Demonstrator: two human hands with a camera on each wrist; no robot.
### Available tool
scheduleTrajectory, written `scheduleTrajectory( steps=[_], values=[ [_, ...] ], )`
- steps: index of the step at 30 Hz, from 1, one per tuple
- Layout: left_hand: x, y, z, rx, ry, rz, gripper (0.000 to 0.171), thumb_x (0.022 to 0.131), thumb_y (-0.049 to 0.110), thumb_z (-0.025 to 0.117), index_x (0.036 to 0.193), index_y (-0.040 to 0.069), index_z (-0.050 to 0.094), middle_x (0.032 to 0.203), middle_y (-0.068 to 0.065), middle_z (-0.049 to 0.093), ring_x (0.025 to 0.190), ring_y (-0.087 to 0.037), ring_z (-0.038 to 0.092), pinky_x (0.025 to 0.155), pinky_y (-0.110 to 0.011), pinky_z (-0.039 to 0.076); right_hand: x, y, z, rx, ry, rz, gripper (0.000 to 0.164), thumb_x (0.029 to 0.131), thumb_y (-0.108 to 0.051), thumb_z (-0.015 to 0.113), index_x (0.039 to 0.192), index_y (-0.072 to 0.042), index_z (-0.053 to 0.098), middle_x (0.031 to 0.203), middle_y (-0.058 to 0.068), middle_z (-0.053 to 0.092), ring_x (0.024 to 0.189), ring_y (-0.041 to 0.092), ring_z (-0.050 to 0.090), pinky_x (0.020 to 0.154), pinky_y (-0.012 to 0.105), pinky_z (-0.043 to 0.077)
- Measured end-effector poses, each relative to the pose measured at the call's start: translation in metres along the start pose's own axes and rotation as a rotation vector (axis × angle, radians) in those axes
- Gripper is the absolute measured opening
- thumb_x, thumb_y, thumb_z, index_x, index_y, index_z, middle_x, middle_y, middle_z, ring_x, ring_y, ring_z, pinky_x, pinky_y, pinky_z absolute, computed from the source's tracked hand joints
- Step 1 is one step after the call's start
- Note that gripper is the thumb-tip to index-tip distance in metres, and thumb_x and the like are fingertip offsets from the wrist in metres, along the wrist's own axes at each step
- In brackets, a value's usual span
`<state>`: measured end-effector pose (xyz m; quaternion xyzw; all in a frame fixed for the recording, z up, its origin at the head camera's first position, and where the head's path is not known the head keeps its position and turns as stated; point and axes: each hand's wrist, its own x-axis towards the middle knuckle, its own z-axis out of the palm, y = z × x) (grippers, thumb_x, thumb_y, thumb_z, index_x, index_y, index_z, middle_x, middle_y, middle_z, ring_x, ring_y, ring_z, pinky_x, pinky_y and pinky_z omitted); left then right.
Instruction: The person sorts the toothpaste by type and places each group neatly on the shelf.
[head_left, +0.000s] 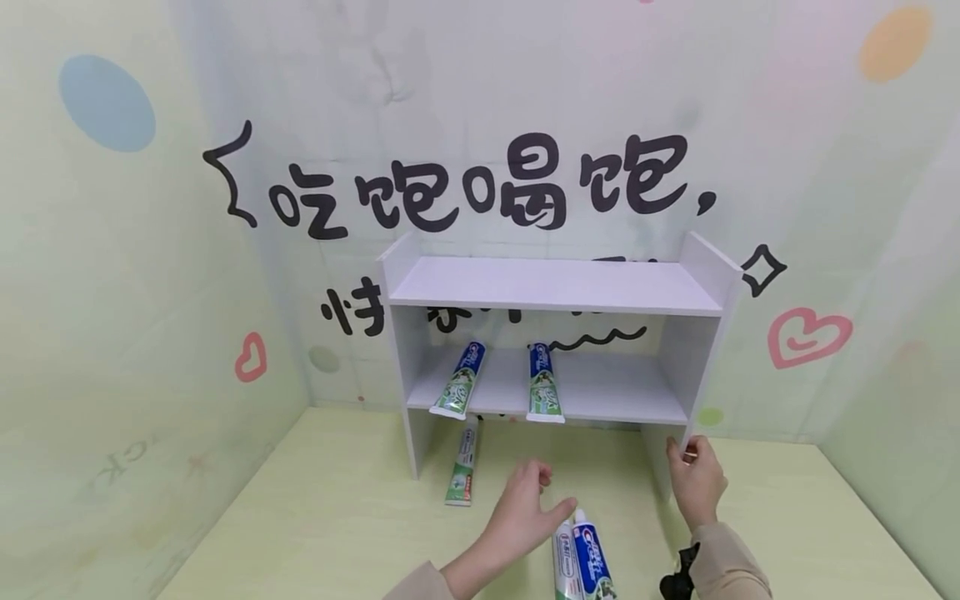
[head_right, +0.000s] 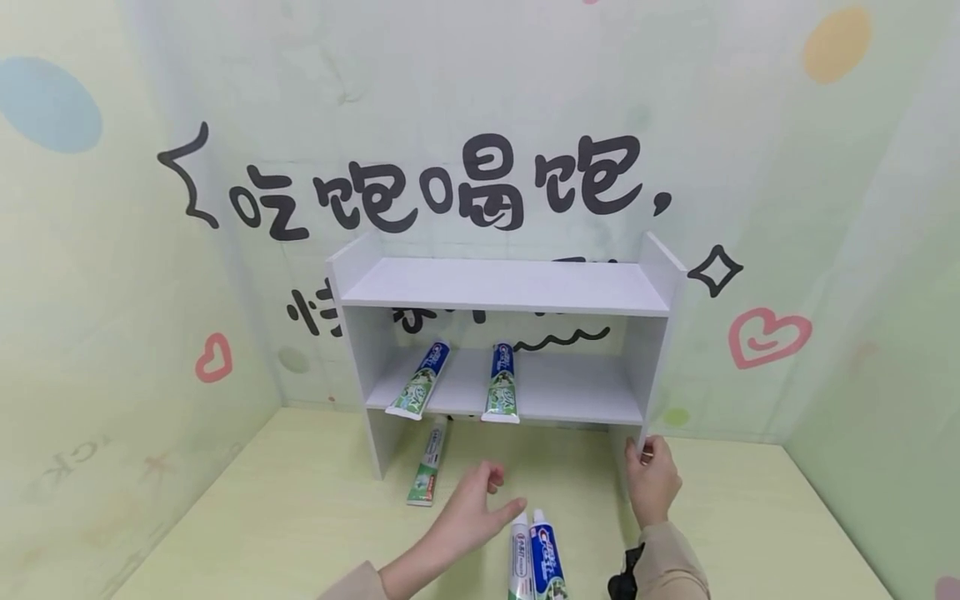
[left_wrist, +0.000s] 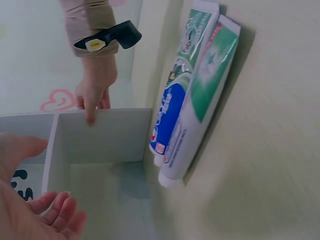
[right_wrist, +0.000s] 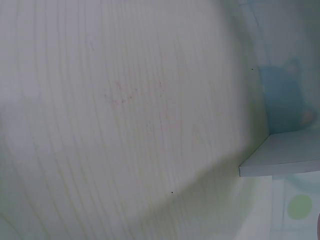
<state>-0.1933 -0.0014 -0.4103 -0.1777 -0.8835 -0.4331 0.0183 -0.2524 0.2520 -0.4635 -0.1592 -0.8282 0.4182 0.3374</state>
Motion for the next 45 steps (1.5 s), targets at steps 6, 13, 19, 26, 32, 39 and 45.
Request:
scheduleTrajectory(
  steps=[6,13,19,26,32,39,45],
  values=[
    [-0.007,-0.02,0.019,-0.057,-0.094,-0.069,0.045,0.079,0.031,0.069,0.108,0.002,0.05,0.097,-0.005,0.051,0.09,-0.021,0.051,0.07,-0.027,0.047,-0.001,0.002,0.001,0.0,0.005,0.001,0.02,0.087,-0.017,0.057,0.086,0.002,0.053,0.091,0.024,0.064,0.084,0.04,0.061,0.075,0.049,0.033],
    [-0.012,-0.037,0.041,-0.064,-0.172,-0.209,0.052,0.074,0.028,0.074,0.106,-0.003,0.047,0.092,-0.01,0.05,0.084,-0.023,0.051,0.071,-0.041,0.049,0.0,0.003,0.002,-0.009,0.009,0.006,0.02,0.087,-0.018,0.057,0.085,0.002,0.053,0.089,0.023,0.064,0.084,0.039,0.06,0.075,0.049,0.032],
    [-0.018,-0.041,0.055,-0.028,-0.215,-0.298,0.071,0.068,0.027,0.079,0.111,-0.017,0.043,0.095,-0.023,0.05,0.091,-0.037,0.052,0.089,-0.055,0.043,0.001,0.005,0.004,-0.01,0.015,-0.003,0.02,0.087,-0.018,0.058,0.083,0.001,0.053,0.086,0.022,0.064,0.082,0.038,0.061,0.073,0.048,0.033],
    [-0.019,-0.044,0.064,-0.051,-0.224,-0.35,0.077,0.065,0.02,0.08,0.115,-0.021,0.039,0.099,-0.029,0.05,0.092,-0.043,0.053,0.091,-0.057,0.041,0.0,0.004,0.003,-0.001,0.01,-0.008,0.02,0.087,-0.017,0.058,0.083,0.001,0.052,0.087,0.023,0.064,0.083,0.04,0.06,0.075,0.05,0.033],
    [-0.021,-0.044,0.066,-0.098,-0.247,-0.409,0.053,0.07,0.019,0.077,0.103,-0.013,0.05,0.082,-0.016,0.054,0.076,-0.03,0.057,0.078,-0.049,0.049,0.0,0.005,0.003,-0.003,0.008,-0.009,0.019,0.087,-0.017,0.058,0.084,0.001,0.052,0.088,0.023,0.063,0.084,0.04,0.06,0.077,0.05,0.033],
    [-0.024,-0.041,0.064,-0.119,-0.272,-0.437,0.027,0.075,0.021,0.074,0.086,0.001,0.06,0.07,-0.006,0.061,0.064,-0.02,0.061,0.068,-0.037,0.053,0.0,0.005,0.002,-0.005,0.015,-0.012,0.02,0.087,-0.016,0.058,0.084,0.002,0.052,0.088,0.023,0.063,0.082,0.04,0.06,0.075,0.05,0.033],
    [-0.026,-0.04,0.061,-0.182,-0.286,-0.439,0.021,0.075,0.017,0.073,0.084,0.001,0.061,0.069,-0.006,0.062,0.063,-0.02,0.062,0.067,-0.038,0.054,0.0,0.006,0.003,-0.01,0.008,-0.012,0.019,0.087,-0.016,0.057,0.084,0.001,0.052,0.088,0.023,0.063,0.084,0.04,0.06,0.076,0.05,0.034]
  ],
)
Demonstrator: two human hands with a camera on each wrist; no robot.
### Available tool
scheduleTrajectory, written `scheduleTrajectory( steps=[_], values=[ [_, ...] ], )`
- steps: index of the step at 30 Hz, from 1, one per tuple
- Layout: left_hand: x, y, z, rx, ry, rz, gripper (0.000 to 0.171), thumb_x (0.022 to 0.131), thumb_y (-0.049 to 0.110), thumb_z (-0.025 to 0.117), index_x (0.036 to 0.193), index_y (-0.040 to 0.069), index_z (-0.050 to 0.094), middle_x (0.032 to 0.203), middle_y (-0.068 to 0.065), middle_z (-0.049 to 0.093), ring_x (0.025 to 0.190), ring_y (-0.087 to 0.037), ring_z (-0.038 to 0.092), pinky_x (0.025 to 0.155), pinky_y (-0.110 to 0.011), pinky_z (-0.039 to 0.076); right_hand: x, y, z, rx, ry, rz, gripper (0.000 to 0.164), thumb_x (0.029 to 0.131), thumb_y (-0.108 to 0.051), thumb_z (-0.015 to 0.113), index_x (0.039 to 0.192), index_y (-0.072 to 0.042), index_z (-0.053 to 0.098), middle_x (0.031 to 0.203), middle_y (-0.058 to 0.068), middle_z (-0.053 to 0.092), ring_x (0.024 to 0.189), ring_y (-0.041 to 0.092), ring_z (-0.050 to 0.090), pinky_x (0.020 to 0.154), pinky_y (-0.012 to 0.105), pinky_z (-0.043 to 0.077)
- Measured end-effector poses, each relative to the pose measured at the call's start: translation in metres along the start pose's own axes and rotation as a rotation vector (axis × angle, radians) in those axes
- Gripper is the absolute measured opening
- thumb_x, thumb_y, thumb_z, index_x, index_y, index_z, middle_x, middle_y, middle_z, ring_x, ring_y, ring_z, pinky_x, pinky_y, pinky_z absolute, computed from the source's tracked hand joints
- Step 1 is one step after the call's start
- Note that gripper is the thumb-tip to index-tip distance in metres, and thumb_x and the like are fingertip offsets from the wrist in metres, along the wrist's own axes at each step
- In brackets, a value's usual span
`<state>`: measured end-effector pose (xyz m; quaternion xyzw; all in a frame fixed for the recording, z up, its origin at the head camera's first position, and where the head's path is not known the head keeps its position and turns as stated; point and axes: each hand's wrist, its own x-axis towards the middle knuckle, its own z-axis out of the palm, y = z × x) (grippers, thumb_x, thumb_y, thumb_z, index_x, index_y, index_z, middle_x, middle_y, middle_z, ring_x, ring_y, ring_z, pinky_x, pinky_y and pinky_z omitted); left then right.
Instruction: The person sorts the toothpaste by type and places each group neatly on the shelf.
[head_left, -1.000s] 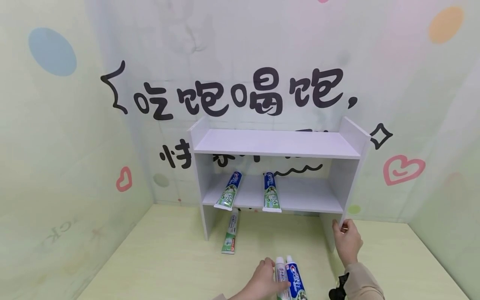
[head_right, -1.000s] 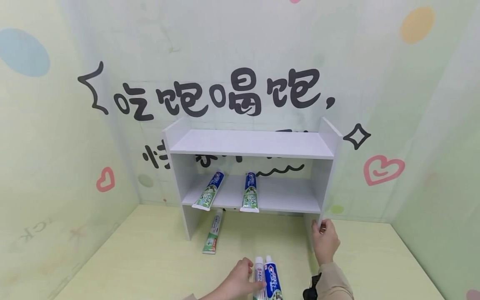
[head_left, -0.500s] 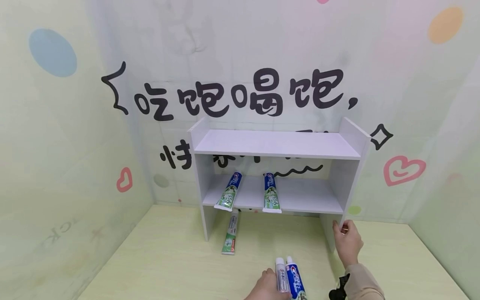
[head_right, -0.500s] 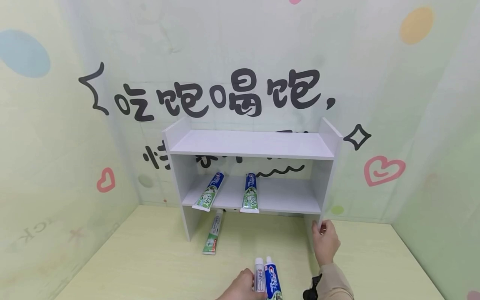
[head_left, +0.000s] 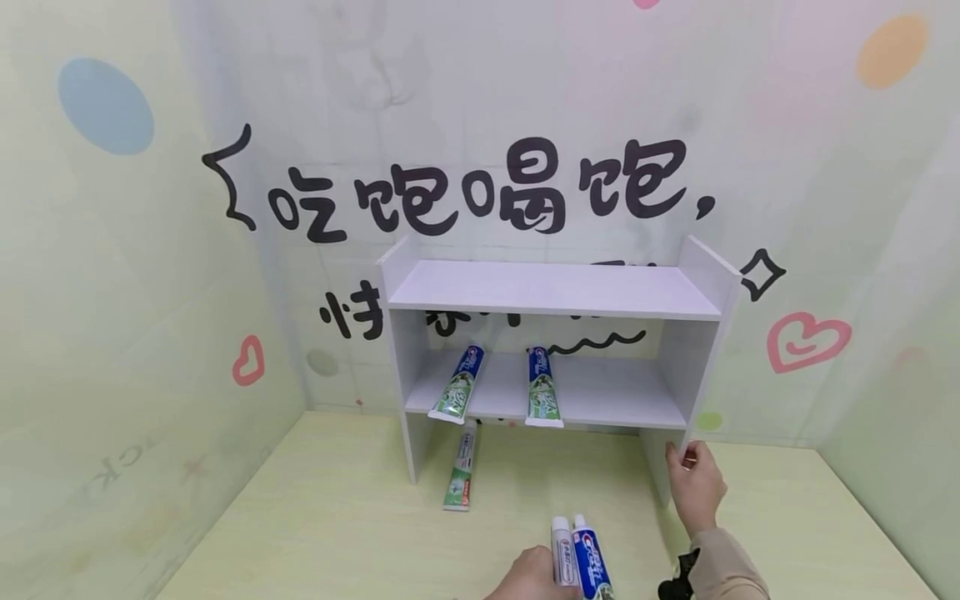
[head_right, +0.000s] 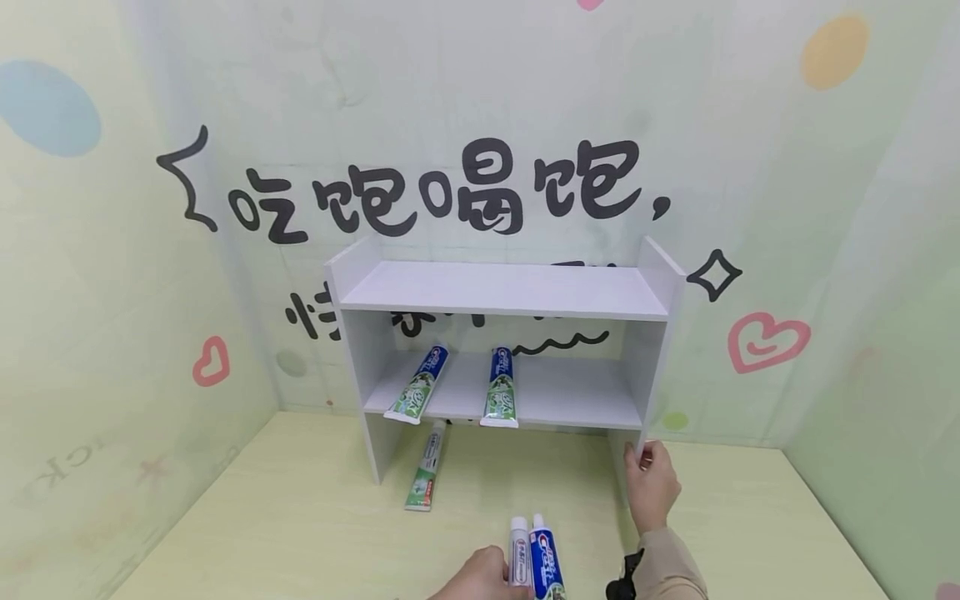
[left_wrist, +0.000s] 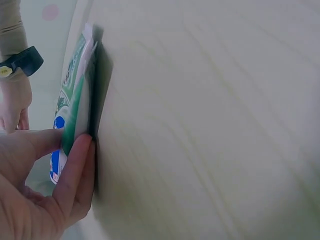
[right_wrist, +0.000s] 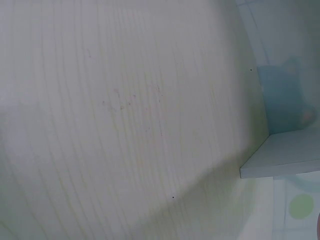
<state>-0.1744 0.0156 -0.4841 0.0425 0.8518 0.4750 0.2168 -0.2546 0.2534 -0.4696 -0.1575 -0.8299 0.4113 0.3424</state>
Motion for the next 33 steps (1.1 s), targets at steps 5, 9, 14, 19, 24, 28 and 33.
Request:
scheduleTrajectory(
  steps=[5,9,14,19,24,28,33],
  values=[
    [0.0,0.0,-0.001,-0.006,-0.002,-0.029,0.024,0.075,0.02,0.073,0.084,0.002,0.06,0.069,-0.006,0.062,0.063,-0.019,0.061,0.067,-0.037,0.054,0.0,-0.001,-0.001,-0.002,-0.004,-0.002,0.019,0.087,-0.016,0.057,0.084,0.002,0.052,0.089,0.024,0.063,0.084,0.041,0.06,0.076,0.051,0.034],
    [0.001,-0.001,-0.001,-0.01,0.0,-0.052,0.026,0.075,0.021,0.073,0.085,0.001,0.059,0.07,-0.007,0.061,0.064,-0.018,0.061,0.066,-0.036,0.054,0.0,-0.002,-0.002,-0.003,-0.001,0.004,0.019,0.087,-0.016,0.058,0.085,0.002,0.052,0.089,0.024,0.063,0.084,0.04,0.06,0.076,0.05,0.034],
    [0.003,-0.005,-0.002,-0.017,0.005,-0.049,0.026,0.077,0.02,0.072,0.085,0.0,0.058,0.071,-0.007,0.06,0.065,-0.017,0.06,0.064,-0.034,0.053,0.0,-0.002,-0.002,-0.002,0.0,0.007,0.019,0.087,-0.016,0.058,0.085,0.002,0.052,0.089,0.023,0.063,0.084,0.04,0.06,0.075,0.049,0.034],
    [0.001,-0.007,-0.005,-0.003,0.018,-0.021,0.024,0.077,0.019,0.072,0.083,0.0,0.057,0.07,-0.007,0.059,0.065,-0.017,0.059,0.062,-0.033,0.051,0.0,0.0,0.0,0.002,0.01,-0.003,0.019,0.086,-0.015,0.058,0.084,0.002,0.052,0.088,0.023,0.064,0.083,0.04,0.061,0.075,0.05,0.034],
    [-0.001,0.0,-0.013,-0.045,0.047,0.073,0.022,0.075,0.011,0.072,0.081,-0.002,0.054,0.07,-0.007,0.057,0.062,-0.015,0.057,0.057,-0.029,0.052,0.0,0.0,0.001,0.006,0.017,-0.01,0.018,0.086,-0.015,0.059,0.083,0.002,0.052,0.088,0.023,0.064,0.083,0.04,0.061,0.075,0.05,0.034],
    [0.003,0.005,-0.023,-0.079,0.059,0.148,0.02,0.075,0.007,0.071,0.08,-0.004,0.054,0.07,-0.008,0.056,0.056,-0.013,0.058,0.051,-0.024,0.053,0.0,0.001,0.001,0.004,0.022,-0.011,0.019,0.086,-0.015,0.059,0.084,0.002,0.053,0.087,0.023,0.064,0.082,0.04,0.061,0.074,0.05,0.034],
    [0.01,0.01,-0.036,-0.009,0.098,0.189,0.02,0.075,0.008,0.071,0.08,-0.003,0.055,0.068,-0.007,0.057,0.051,-0.012,0.055,0.048,-0.025,0.051,0.001,0.002,0.002,0.005,0.03,-0.009,0.018,0.085,-0.015,0.06,0.083,0.001,0.053,0.087,0.022,0.065,0.081,0.039,0.061,0.074,0.048,0.035]
  ],
)
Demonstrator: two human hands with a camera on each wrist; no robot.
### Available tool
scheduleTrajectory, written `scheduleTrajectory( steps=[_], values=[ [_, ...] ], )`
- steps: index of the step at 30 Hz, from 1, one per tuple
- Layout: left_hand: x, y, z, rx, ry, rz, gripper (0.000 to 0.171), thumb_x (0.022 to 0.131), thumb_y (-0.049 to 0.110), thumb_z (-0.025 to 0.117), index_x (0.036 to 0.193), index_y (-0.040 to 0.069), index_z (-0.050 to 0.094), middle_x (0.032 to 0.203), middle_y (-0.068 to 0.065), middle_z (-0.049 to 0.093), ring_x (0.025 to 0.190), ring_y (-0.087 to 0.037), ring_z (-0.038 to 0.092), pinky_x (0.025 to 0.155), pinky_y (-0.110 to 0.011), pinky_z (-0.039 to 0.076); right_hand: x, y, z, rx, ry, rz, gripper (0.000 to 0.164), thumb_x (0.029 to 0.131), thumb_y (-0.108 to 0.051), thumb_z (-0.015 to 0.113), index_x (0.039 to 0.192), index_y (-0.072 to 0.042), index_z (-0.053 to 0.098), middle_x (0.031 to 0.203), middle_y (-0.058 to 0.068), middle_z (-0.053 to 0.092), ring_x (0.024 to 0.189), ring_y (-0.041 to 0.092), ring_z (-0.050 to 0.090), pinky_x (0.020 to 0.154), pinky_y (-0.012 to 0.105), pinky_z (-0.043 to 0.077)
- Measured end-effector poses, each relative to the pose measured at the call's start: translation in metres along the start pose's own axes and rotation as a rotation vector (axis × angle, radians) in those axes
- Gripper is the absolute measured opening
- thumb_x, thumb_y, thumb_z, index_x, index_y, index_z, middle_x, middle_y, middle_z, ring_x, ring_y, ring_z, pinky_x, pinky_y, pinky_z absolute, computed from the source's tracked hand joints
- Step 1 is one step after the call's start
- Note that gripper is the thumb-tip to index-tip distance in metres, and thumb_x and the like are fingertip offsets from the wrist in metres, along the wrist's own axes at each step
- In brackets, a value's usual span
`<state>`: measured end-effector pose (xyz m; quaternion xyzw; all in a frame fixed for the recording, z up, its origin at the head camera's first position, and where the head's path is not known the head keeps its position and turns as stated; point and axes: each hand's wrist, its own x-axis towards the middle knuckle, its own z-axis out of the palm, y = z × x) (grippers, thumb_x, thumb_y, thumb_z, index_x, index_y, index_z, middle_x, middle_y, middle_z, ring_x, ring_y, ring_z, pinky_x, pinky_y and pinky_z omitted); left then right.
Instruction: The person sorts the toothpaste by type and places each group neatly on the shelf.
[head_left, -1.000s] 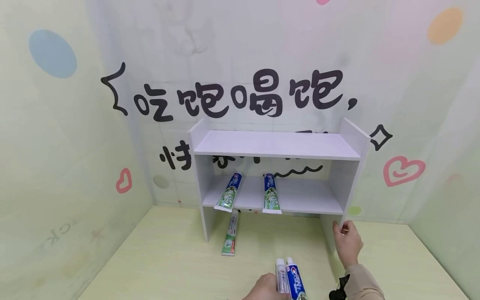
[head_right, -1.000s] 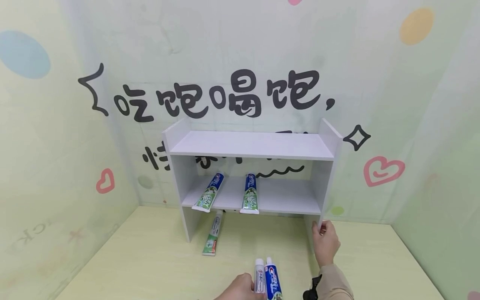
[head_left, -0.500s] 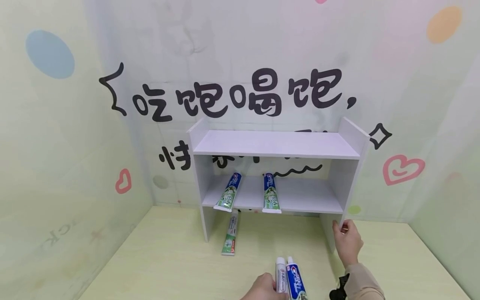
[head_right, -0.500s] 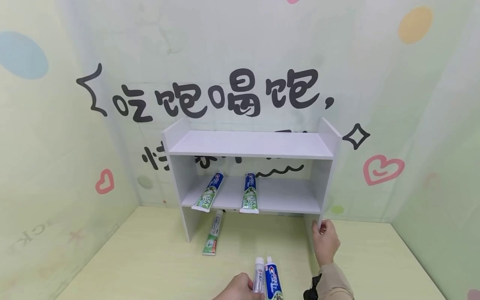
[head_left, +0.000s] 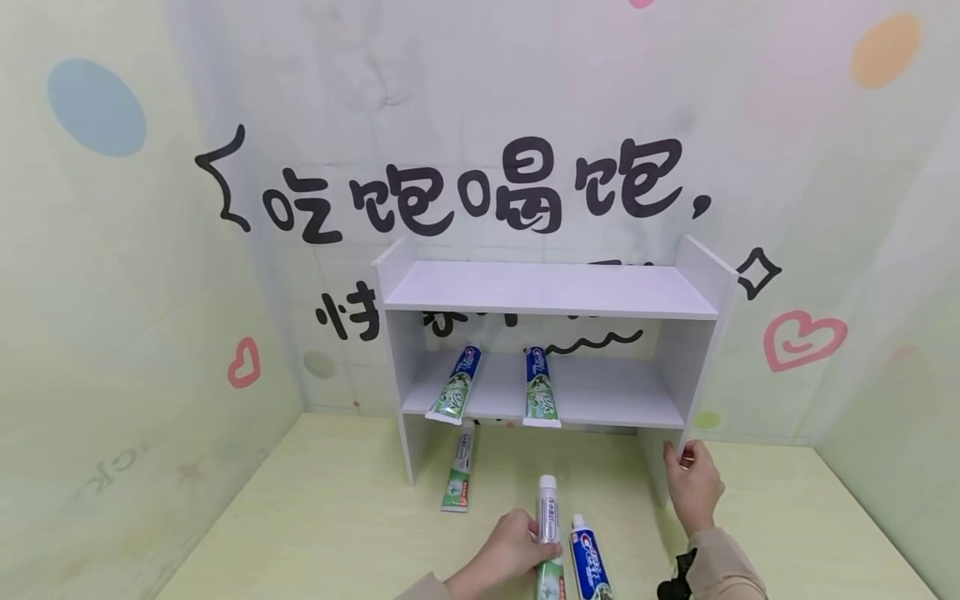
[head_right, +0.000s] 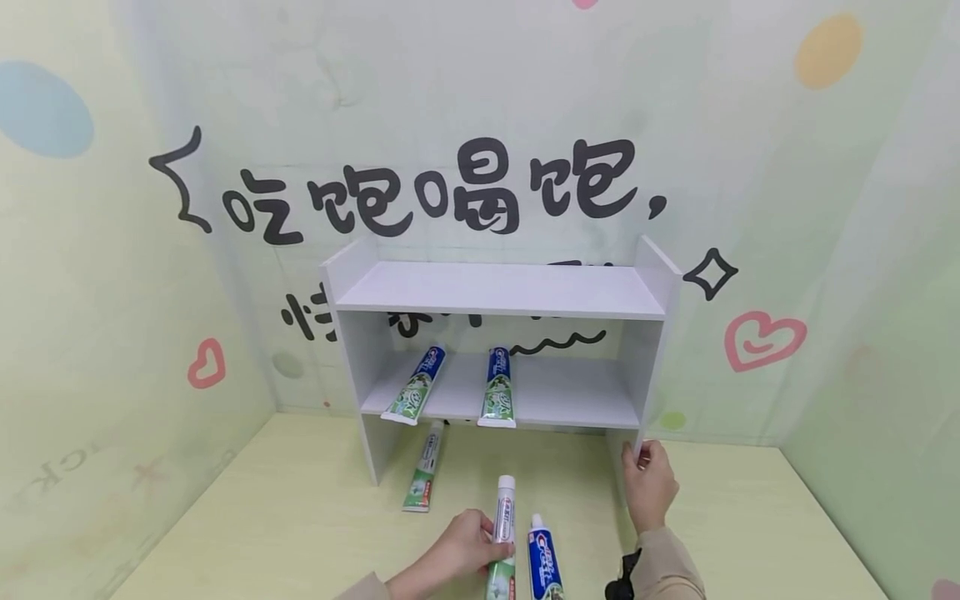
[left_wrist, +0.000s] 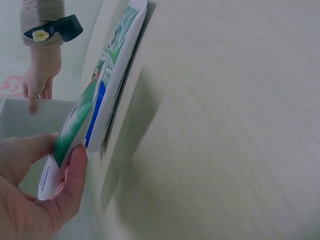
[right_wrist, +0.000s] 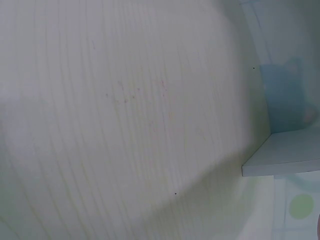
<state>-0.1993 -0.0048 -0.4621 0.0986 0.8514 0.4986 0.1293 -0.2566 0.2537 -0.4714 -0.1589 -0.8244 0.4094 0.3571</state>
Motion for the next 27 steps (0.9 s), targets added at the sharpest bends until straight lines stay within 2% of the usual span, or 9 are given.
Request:
scheduleTrajectory(
  steps=[9,20,27],
  values=[
    [0.012,0.005,-0.013,0.007,0.027,0.024,0.021,0.075,0.007,0.07,0.084,-0.004,0.055,0.068,-0.007,0.058,0.051,-0.013,0.055,0.048,-0.024,0.051,0.0,-0.002,0.0,0.006,0.004,0.0,0.017,0.085,-0.015,0.06,0.083,0.001,0.053,0.087,0.022,0.065,0.082,0.038,0.061,0.074,0.048,0.035],
    [0.033,-0.003,-0.021,0.001,0.077,0.079,0.023,0.076,0.007,0.069,0.089,-0.006,0.056,0.068,-0.008,0.059,0.053,-0.013,0.054,0.049,-0.028,0.051,-0.002,0.0,0.001,0.009,0.017,-0.006,0.016,0.084,-0.013,0.06,0.082,0.001,0.053,0.086,0.022,0.065,0.08,0.038,0.062,0.074,0.047,0.036],
    [0.048,-0.003,-0.025,0.047,0.086,0.091,0.023,0.077,0.007,0.068,0.089,-0.007,0.057,0.069,-0.007,0.059,0.054,-0.013,0.054,0.045,-0.021,0.047,0.0,-0.002,0.0,-0.002,0.012,0.004,0.016,0.084,-0.013,0.061,0.081,0.001,0.053,0.086,0.022,0.065,0.078,0.034,0.063,0.074,0.048,0.036]
  ],
)
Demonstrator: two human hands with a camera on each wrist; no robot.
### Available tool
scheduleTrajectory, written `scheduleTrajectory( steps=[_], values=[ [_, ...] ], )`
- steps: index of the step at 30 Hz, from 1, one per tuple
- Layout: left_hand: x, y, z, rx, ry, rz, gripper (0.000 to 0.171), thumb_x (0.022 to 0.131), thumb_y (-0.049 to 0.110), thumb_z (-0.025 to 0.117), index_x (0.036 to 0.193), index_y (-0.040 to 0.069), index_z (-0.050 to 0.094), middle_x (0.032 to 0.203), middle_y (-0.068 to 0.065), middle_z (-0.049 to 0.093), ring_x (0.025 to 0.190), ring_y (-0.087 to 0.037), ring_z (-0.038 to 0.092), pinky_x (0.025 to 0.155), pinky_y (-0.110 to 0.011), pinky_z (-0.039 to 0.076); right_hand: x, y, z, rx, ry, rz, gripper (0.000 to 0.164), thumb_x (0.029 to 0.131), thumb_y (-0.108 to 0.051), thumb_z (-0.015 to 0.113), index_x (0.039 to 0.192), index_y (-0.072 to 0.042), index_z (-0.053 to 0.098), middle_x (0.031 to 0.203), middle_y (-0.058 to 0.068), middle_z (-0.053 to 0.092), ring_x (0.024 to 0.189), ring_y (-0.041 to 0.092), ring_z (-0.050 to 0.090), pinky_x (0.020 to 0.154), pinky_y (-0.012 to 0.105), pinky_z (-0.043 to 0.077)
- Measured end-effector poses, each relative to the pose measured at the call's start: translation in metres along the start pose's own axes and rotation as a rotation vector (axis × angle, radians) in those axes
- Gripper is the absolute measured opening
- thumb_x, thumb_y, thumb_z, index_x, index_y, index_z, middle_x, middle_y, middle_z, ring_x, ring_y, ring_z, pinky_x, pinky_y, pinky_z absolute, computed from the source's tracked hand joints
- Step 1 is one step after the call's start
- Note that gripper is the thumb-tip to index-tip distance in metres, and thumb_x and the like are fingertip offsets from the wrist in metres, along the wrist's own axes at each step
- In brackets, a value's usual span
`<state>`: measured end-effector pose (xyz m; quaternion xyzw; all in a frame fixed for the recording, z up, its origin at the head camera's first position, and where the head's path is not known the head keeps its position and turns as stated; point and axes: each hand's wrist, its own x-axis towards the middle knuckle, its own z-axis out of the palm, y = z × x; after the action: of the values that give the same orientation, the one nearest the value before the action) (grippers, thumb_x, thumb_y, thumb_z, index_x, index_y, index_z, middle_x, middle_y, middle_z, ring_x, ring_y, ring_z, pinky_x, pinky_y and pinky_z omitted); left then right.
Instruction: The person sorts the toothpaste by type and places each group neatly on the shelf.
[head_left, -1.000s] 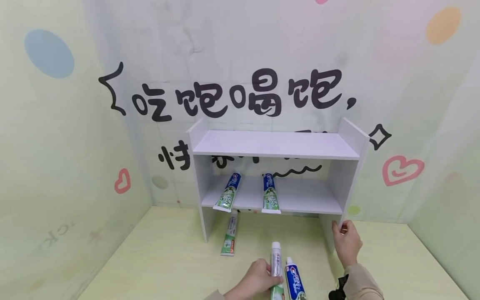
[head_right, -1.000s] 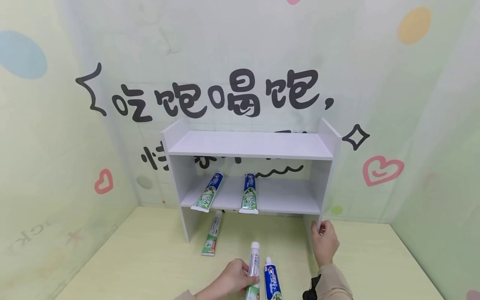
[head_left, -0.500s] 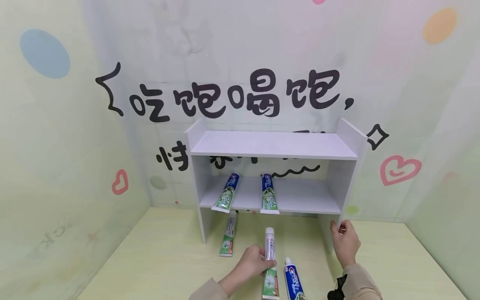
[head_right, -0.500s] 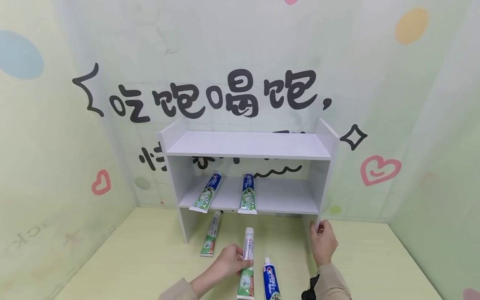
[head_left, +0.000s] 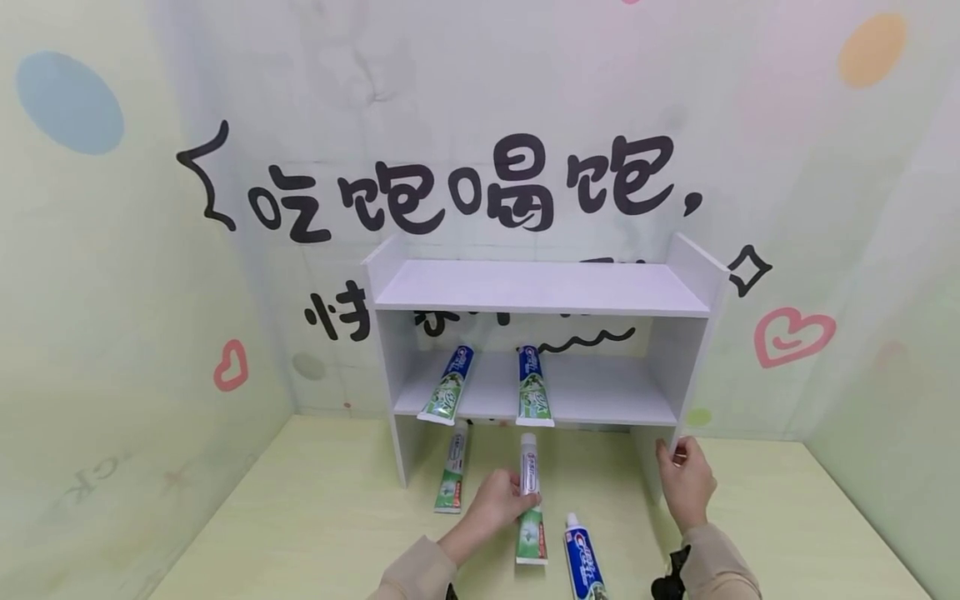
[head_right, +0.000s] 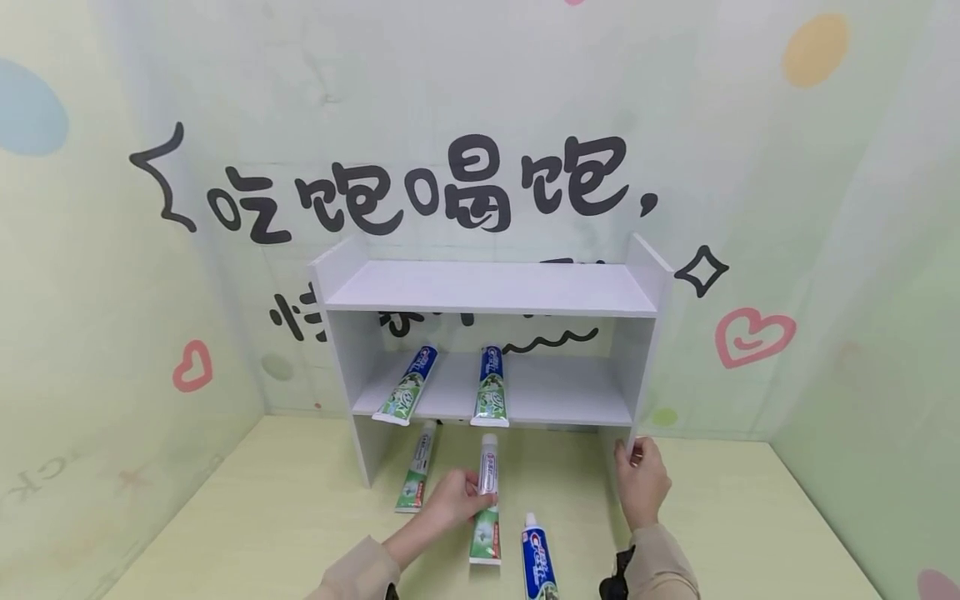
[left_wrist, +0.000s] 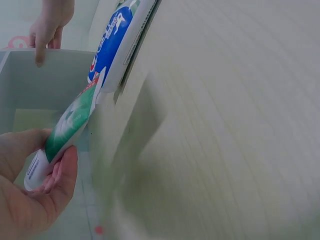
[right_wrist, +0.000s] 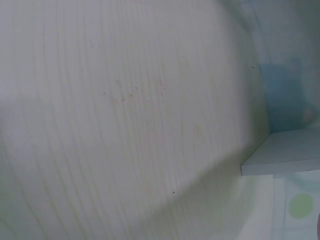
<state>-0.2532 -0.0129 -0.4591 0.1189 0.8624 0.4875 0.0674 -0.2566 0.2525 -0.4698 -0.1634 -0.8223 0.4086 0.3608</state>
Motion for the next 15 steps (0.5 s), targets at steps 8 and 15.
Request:
scheduleTrajectory(
  steps=[8,15],
  values=[
    [0.021,0.003,0.0,0.043,0.013,-0.012,0.023,0.078,0.009,0.067,0.091,-0.006,0.056,0.073,-0.009,0.059,0.058,-0.013,0.052,0.048,-0.023,0.045,0.002,0.002,-0.001,0.003,-0.009,0.002,0.016,0.085,-0.013,0.06,0.082,0.001,0.052,0.087,0.022,0.064,0.082,0.038,0.062,0.077,0.048,0.035],
    [0.036,0.0,0.002,0.083,0.03,-0.023,0.025,0.078,0.009,0.066,0.092,-0.007,0.054,0.076,-0.012,0.058,0.062,-0.016,0.053,0.052,-0.027,0.047,0.001,0.003,0.002,0.007,-0.016,0.017,0.016,0.085,-0.014,0.06,0.082,0.0,0.052,0.088,0.02,0.065,0.083,0.037,0.063,0.079,0.047,0.036]
  ],
)
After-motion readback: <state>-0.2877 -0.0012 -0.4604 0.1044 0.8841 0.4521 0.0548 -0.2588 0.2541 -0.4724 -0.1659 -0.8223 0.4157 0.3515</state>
